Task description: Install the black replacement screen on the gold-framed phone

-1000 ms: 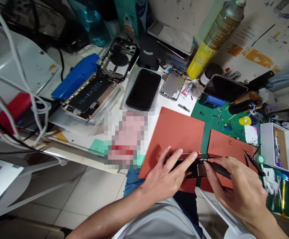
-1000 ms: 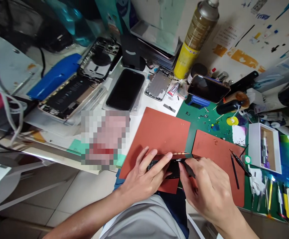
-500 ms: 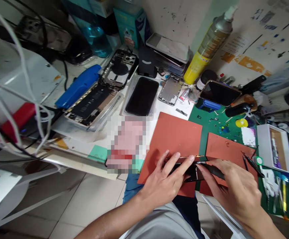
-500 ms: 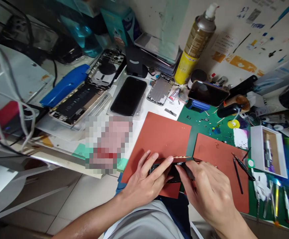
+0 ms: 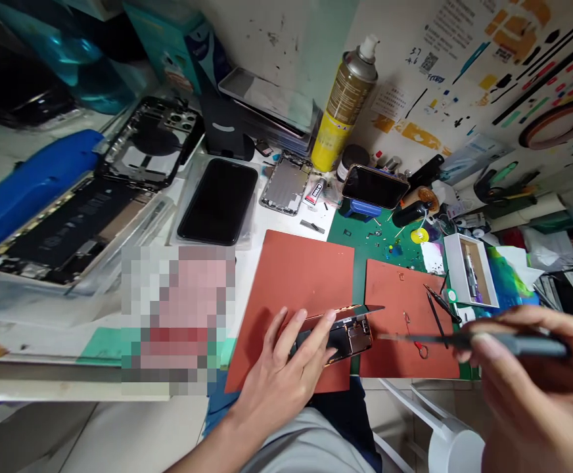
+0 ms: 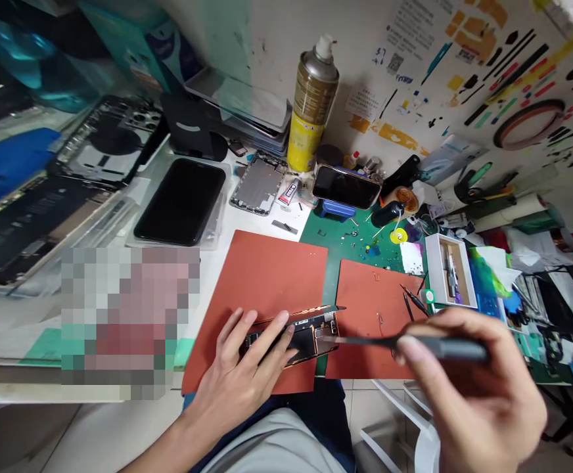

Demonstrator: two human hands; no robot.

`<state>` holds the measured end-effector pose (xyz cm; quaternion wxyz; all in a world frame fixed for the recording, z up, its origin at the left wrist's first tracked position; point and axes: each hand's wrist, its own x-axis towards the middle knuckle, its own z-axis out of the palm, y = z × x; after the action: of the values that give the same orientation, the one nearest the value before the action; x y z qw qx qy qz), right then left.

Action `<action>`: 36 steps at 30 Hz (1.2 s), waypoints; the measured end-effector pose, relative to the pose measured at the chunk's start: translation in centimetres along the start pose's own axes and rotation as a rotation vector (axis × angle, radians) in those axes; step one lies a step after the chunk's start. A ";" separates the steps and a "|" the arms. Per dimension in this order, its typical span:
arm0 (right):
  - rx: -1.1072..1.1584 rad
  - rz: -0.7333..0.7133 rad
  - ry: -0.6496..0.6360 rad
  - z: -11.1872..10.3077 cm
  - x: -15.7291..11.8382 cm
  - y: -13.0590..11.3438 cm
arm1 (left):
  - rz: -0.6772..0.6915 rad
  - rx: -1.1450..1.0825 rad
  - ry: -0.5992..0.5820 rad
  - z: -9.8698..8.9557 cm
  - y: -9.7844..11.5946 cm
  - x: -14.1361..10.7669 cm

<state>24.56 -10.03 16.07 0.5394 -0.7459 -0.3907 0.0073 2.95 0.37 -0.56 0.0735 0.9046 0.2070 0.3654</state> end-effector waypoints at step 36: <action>0.240 0.292 0.060 0.0 -1.5 3.6 | -0.012 -0.017 0.007 -0.1 0.0 0.2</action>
<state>25.63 -11.36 12.54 0.6291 -0.7249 -0.2582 0.1097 3.06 0.43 -0.36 0.0827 0.9015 0.2094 0.3697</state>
